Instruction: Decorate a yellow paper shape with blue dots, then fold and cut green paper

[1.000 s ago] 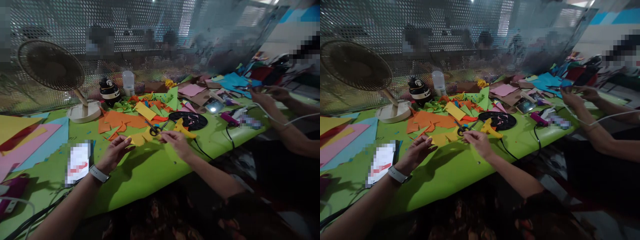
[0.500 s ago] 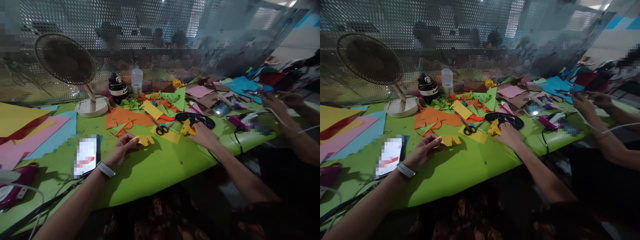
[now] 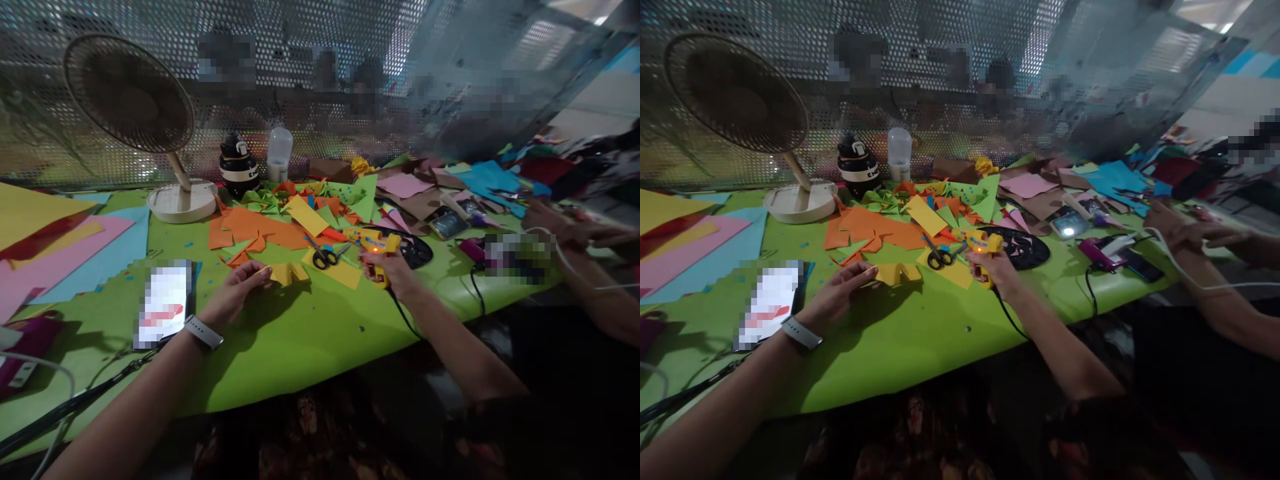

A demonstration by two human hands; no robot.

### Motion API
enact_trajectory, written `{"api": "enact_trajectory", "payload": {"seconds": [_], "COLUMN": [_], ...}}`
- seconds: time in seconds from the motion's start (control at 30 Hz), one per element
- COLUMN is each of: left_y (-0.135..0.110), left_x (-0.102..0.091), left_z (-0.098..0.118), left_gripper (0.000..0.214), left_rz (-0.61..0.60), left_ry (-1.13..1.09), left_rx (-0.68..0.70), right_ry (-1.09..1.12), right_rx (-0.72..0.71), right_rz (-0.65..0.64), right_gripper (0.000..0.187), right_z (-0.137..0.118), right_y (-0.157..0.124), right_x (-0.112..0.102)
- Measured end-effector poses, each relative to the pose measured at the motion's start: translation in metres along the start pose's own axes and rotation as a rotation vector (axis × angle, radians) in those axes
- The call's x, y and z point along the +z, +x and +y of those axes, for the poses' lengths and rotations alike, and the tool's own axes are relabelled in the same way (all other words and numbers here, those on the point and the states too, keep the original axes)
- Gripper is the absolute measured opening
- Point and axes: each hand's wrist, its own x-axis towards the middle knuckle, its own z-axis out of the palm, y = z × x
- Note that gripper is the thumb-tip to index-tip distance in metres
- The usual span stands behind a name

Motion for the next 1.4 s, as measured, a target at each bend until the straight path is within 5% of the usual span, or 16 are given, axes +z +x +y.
{"api": "enact_trajectory", "payload": {"seconds": [0.17, 0.27, 0.47, 0.77, 1.2, 1.4], "left_y": [-0.001, 0.000, 0.001, -0.006, -0.001, -0.001], "left_x": [-0.005, -0.007, -0.011, -0.011, -0.016, -0.013], "left_z": [0.005, 0.009, 0.010, 0.017, 0.014, 0.013], "left_gripper": [0.028, 0.029, 0.024, 0.019, 0.026, 0.028], "left_rz": [-0.046, -0.034, -0.055, -0.130, 0.020, -0.024], "left_ry": [-0.011, 0.019, 0.120, 0.131, 0.173, 0.104], "left_rx": [0.090, 0.100, 0.148, 0.184, 0.271, 0.149], "right_ry": [0.144, 0.182, 0.123, 0.112, 0.082, 0.072], "right_rx": [-0.042, -0.031, 0.107, 0.129, 0.112, 0.110], "right_rz": [-0.417, -0.512, -0.473, -0.584, -0.552, -0.556], "right_gripper": [0.039, 0.042, 0.050, 0.051, 0.047, 0.043], "right_z": [-0.026, -0.024, -0.005, -0.002, 0.000, 0.005], "right_y": [0.002, 0.003, 0.001, -0.005, -0.009, -0.008], "right_x": [0.046, 0.061, 0.062, 0.062, 0.068, 0.070]}}
